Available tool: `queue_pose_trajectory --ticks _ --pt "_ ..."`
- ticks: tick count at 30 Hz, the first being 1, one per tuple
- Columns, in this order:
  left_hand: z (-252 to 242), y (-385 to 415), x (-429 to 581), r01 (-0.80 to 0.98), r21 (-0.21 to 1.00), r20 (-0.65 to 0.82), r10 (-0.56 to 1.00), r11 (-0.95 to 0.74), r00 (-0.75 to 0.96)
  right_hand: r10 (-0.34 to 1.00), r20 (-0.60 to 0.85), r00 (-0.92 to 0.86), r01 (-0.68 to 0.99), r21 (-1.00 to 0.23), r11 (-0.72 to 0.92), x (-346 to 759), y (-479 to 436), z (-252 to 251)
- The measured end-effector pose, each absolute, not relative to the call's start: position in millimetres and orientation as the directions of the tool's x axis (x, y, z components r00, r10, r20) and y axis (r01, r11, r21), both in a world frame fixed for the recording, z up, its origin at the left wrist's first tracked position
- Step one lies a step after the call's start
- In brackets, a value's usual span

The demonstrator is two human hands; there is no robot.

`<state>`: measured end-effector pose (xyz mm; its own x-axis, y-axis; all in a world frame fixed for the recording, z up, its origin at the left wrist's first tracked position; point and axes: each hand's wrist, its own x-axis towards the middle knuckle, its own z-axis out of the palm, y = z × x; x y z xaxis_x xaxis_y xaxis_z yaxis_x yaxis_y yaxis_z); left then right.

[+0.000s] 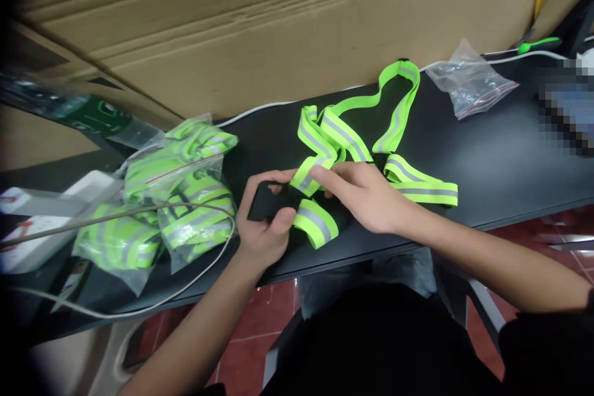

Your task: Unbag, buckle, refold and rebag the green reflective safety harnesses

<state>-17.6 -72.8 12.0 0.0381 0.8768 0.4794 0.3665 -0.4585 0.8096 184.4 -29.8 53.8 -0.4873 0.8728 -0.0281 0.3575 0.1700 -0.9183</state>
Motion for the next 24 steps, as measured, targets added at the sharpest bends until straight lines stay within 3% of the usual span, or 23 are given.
queue_pose_trajectory --ticks 4,8,14,17,21,24 --pt "11 -75 -16 0.345 0.8 0.502 0.862 -0.492 0.065 0.859 -0.192 -0.474 0.067 -0.981 -0.182 159 -10 36" --pt "13 -72 -15 0.379 0.792 0.542 0.837 -0.478 -0.076 0.847 -0.221 -0.483 -0.021 -0.964 -0.263 146 4 26" --pt "16 -75 -14 0.461 0.785 0.602 0.685 -0.414 -0.409 0.898 -0.046 -0.438 -0.147 -0.981 -0.123 140 4 21" --pt "14 -80 -12 0.316 0.888 0.458 0.673 -0.333 -0.581 0.842 0.092 -0.531 -0.095 -0.994 0.049 147 -2 20" --pt "8 -86 -7 0.056 0.96 0.253 0.769 -0.273 -0.587 0.695 0.232 -0.68 0.062 -0.927 0.37 156 -13 21" --pt "6 -90 -6 -0.045 0.976 0.162 0.849 -0.213 -0.504 0.749 0.176 -0.639 0.089 -0.95 0.299 155 -17 18"
